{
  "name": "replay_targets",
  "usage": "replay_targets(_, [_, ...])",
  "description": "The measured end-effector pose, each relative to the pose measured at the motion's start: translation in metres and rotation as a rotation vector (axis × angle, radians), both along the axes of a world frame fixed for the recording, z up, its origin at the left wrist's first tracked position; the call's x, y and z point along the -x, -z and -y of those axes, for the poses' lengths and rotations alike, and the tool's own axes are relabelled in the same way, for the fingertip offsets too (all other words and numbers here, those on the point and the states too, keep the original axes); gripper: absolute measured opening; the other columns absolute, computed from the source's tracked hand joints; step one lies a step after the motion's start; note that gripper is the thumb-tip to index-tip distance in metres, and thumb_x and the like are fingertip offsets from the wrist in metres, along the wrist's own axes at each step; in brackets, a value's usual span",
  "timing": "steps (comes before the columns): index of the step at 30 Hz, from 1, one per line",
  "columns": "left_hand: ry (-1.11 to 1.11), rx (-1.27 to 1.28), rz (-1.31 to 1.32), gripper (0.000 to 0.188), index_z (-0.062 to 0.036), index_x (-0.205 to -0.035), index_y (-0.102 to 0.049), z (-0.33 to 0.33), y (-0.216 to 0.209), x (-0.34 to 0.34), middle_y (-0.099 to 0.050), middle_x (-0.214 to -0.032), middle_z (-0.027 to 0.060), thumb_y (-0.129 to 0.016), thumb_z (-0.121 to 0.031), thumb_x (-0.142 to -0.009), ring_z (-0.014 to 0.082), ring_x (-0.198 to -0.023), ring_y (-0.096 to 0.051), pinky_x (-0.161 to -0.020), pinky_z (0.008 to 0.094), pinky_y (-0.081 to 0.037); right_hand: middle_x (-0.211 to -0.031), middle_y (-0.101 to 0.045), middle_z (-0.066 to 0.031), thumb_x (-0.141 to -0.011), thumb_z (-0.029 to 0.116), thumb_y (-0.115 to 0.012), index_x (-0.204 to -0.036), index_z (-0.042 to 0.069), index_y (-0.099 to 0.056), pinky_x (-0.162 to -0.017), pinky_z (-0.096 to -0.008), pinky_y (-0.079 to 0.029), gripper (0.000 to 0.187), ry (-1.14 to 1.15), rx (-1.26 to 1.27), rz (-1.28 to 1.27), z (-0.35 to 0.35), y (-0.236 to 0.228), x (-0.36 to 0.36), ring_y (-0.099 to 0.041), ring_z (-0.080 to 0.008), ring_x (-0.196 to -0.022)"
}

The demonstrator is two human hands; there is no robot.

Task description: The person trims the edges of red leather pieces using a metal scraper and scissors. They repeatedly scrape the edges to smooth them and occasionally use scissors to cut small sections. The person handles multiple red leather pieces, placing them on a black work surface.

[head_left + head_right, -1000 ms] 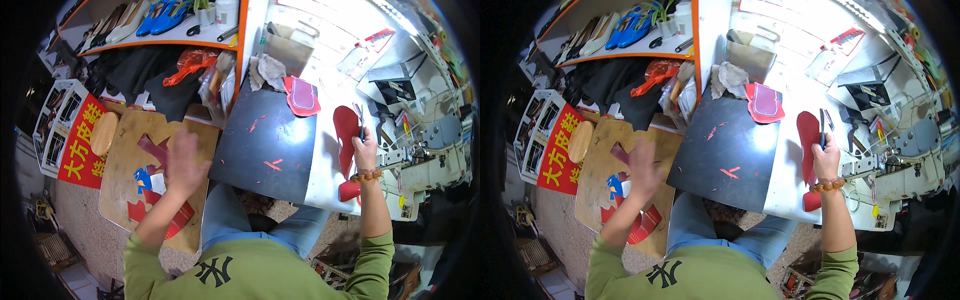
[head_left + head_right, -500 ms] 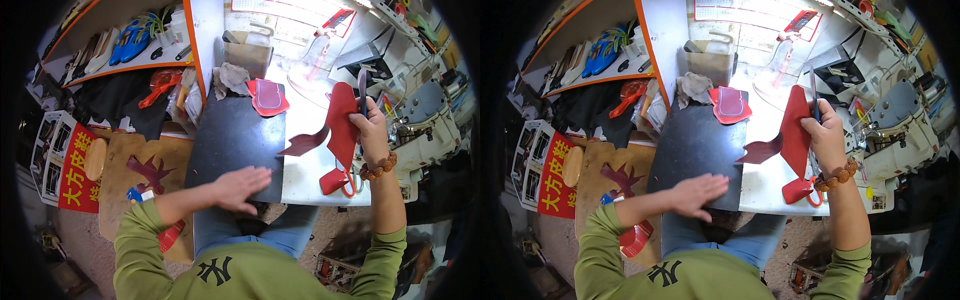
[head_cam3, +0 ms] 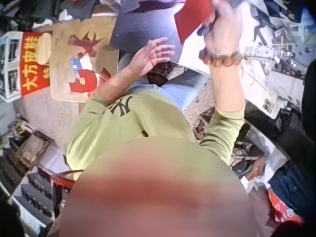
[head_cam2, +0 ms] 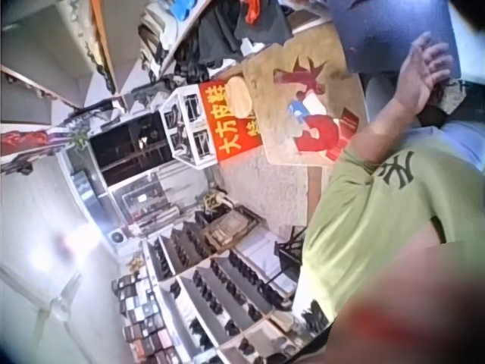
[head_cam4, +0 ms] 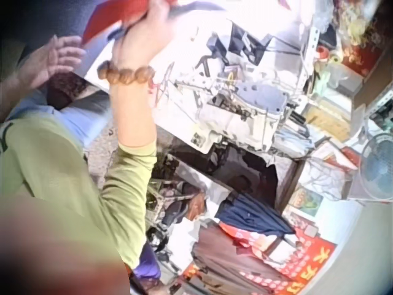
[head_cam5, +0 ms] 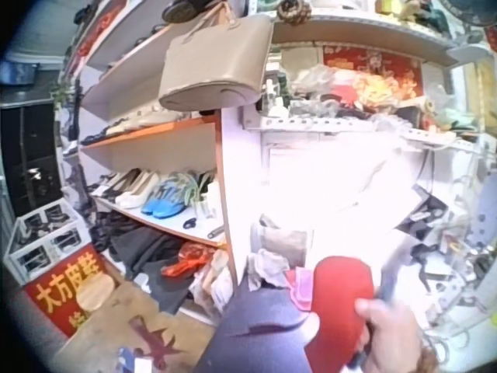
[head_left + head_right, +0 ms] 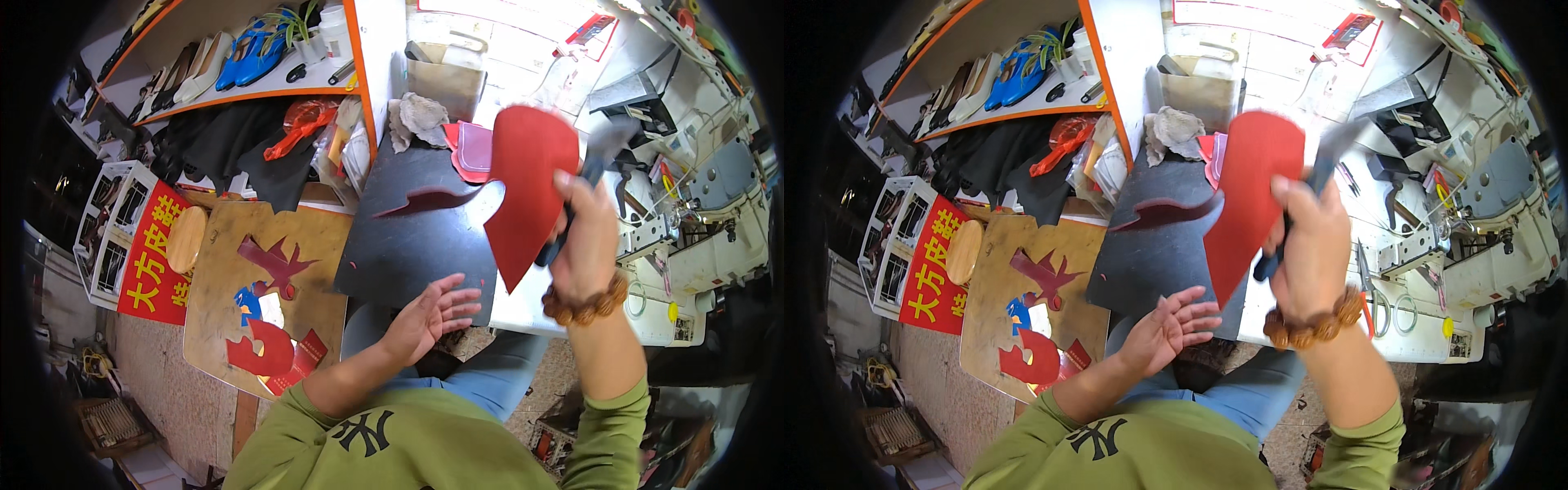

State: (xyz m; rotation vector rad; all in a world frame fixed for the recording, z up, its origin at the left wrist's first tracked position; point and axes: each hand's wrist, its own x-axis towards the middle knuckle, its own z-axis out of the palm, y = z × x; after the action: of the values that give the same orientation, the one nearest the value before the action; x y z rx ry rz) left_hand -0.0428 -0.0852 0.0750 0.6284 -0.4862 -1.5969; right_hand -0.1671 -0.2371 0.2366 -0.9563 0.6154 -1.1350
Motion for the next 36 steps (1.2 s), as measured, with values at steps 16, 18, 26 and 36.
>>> replay_targets(16, [-0.157, -0.63, 0.096, 0.028, -0.0057, -0.102, -0.06, -0.03, 0.04, 0.016, -0.069, -0.083, 0.0059, -0.053, -0.033, -0.099, 0.0117, -0.067, -0.064, -0.064, 0.0249, -0.05, -0.094, -0.058, -0.0133, -0.092, 0.007, -0.057, -0.136, 0.003, -0.047, -0.072, -0.0363, -0.05, 0.045, -0.27, 0.643, -1.109, -0.063, 0.149, 0.059, -0.061, -0.0281, -0.082])
replay_targets(18, [-0.158, -0.613, 0.113, 0.029, -0.0054, -0.102, -0.06, -0.027, 0.04, 0.017, -0.07, -0.085, 0.007, -0.051, -0.033, -0.1, 0.0117, -0.067, -0.065, -0.064, 0.0248, -0.051, -0.095, -0.059, -0.0182, -0.089, 0.008, -0.059, -0.131, 0.008, -0.052, -0.066, -0.0428, -0.05, 0.042, -0.347, 0.803, -1.147, -0.068, 0.144, 0.056, -0.062, -0.0368, -0.078])
replay_targets(26, [-0.126, -0.476, 0.155, 0.032, -0.0032, -0.102, -0.06, -0.027, 0.046, 0.028, -0.07, -0.087, 0.0108, -0.04, -0.028, -0.103, 0.0136, -0.069, -0.066, -0.067, 0.0262, -0.052, -0.064, -0.054, -0.008, -0.088, 0.02, -0.063, -0.129, 0.019, -0.059, -0.046, -0.0387, -0.048, 0.042, -0.387, 1.194, -1.452, -0.067, 0.144, 0.053, -0.057, -0.0289, -0.049])
replay_targets(36, [-0.348, -0.433, 0.349, 0.026, -0.0012, -0.106, -0.049, -0.023, 0.083, 0.059, -0.066, -0.084, 0.007, -0.041, -0.025, -0.105, 0.0137, -0.07, -0.064, -0.067, 0.0272, -0.053, -0.063, -0.061, -0.0084, -0.083, 0.021, -0.067, -0.116, 0.015, -0.067, -0.044, -0.0361, -0.047, 0.033, -0.391, 1.096, -1.48, -0.096, 0.134, 0.052, -0.059, -0.0261, -0.048])
